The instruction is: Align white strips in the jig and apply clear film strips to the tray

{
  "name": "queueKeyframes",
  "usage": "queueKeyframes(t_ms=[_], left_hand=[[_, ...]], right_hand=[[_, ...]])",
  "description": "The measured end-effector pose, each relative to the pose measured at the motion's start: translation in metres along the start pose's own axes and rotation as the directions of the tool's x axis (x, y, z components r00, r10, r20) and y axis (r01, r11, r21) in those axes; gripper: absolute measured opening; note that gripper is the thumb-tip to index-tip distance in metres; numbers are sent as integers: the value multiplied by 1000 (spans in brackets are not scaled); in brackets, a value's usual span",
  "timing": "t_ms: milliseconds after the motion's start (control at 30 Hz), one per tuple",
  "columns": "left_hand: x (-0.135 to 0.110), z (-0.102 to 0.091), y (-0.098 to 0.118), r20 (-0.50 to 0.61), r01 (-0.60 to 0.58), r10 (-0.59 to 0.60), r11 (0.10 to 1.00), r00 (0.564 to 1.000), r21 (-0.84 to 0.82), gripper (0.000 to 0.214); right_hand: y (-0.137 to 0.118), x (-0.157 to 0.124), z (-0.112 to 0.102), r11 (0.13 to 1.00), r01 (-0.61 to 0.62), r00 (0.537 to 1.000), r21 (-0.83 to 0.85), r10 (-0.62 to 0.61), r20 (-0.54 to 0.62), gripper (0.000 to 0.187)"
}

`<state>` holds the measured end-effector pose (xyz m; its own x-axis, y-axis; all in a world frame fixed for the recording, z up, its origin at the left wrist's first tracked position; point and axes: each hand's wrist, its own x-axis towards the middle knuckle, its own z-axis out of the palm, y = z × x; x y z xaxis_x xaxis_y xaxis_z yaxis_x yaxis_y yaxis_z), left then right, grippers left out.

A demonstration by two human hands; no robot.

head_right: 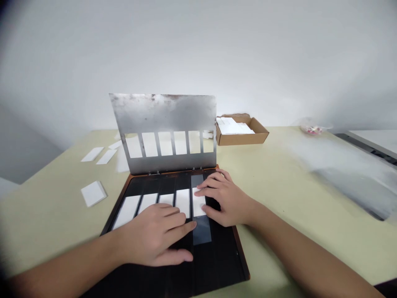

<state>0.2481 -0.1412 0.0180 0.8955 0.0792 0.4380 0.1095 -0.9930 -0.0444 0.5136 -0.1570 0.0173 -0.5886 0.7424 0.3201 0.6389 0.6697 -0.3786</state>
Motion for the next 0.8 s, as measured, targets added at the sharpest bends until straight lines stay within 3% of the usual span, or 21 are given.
queueKeyframes(t_ms=[267,600,800], left_hand=[[-1,1,-1,3,13,-13,1000,1000,-18,46],[-1,1,-2,5,5,-5,999,1000,-33,48],[-1,2,-2,3,2,-2,1000,1000,-31,49]], right_hand=[[0,1,-2,1000,4,1000,17,-4,9,40],[4,-1,0,1000,10,1000,0,-10,-16,70],[2,1,-2,1000,24,1000,-12,-24,-15,54]])
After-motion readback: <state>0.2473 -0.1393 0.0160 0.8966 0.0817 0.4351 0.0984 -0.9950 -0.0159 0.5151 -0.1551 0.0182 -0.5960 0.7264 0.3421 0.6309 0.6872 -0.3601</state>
